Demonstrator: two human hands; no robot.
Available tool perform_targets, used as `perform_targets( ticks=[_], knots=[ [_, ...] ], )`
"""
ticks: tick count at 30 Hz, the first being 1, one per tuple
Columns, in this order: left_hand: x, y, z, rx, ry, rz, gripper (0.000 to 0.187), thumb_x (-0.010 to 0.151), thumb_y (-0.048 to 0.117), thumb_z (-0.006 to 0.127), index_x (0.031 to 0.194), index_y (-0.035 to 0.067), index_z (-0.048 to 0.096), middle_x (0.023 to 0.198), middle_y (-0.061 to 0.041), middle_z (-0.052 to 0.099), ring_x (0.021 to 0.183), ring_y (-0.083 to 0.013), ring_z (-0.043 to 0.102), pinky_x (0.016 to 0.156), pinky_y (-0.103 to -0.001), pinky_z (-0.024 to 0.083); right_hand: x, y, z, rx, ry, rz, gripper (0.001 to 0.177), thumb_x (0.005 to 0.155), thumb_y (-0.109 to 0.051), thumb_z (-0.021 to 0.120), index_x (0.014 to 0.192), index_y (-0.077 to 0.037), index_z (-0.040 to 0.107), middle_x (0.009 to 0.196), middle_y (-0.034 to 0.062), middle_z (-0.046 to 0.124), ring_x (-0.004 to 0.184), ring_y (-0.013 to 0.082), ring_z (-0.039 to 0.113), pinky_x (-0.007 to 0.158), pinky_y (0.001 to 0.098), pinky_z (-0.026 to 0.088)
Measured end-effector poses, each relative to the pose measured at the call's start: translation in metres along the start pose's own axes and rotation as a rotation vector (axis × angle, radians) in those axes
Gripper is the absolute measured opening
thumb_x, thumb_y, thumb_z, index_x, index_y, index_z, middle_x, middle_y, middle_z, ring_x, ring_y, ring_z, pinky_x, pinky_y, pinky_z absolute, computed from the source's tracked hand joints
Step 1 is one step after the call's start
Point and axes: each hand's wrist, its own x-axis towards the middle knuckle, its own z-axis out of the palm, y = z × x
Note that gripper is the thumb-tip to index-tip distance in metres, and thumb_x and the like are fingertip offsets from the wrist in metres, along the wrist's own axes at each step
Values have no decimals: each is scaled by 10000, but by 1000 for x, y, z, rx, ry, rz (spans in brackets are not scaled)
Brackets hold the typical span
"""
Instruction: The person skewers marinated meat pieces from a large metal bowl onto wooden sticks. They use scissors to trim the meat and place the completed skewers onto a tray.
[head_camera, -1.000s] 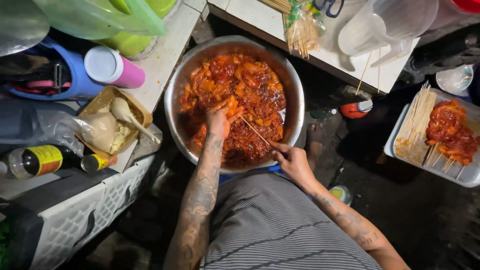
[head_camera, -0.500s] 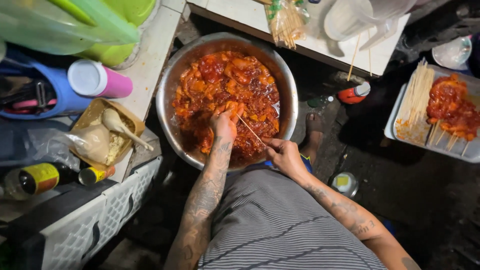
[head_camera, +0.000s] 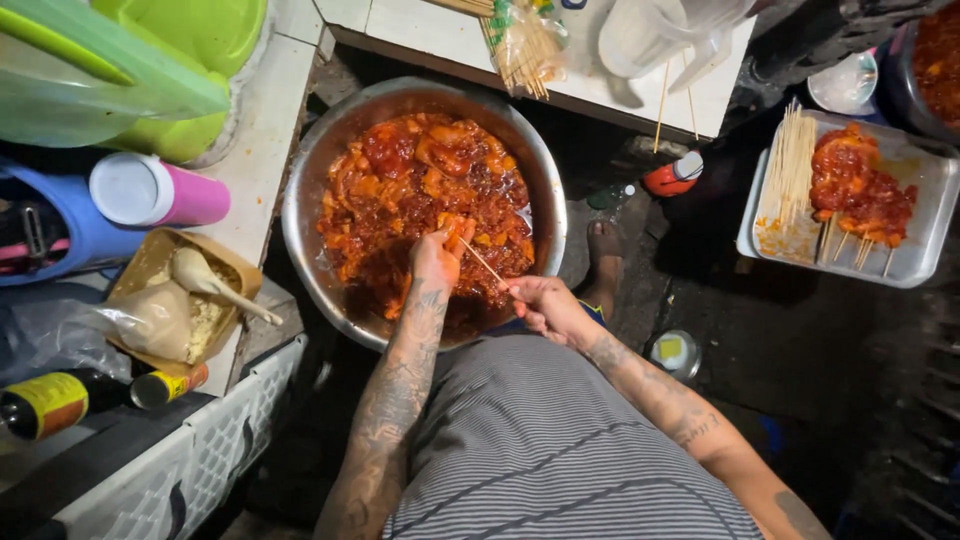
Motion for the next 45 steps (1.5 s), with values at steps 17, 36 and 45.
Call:
perform_targets(
  ticks=[17, 36, 45],
  knots=[
    [-2, -1, 15, 434, -218, 160, 185, 961, -8, 662, 1145, -6, 652, 1159, -308, 697, 1063, -489, 689, 916, -645, 555, 18, 25, -30, -501, 145, -270, 329, 868, -23, 726, 1197, -24, 738, 607, 173, 704, 369, 172, 614, 334, 267, 449],
    [-23, -19, 23, 561, -67, 169, 286, 956, -110, 545, 1218, -80, 658, 1178, -320, 638, 1118, -500, 645, 953, -713, 482, 24, 27, -26, -828, 254, -562, 173, 898, -99, 707, 1027, -93, 821, 765, 176, 757, 737, 385, 728, 644, 390, 573],
    [21, -52, -9, 516, -60, 152, 277, 898, -81, 650, 1170, -31, 636, 1073, -270, 638, 907, -452, 698, 773, -557, 608, -1, -11, 10, 53, 136, -117, 284, 981, -49, 573, 1221, 87, 641, 592, 124, 557, 356, 69, 379, 296, 208, 317]
  ],
)
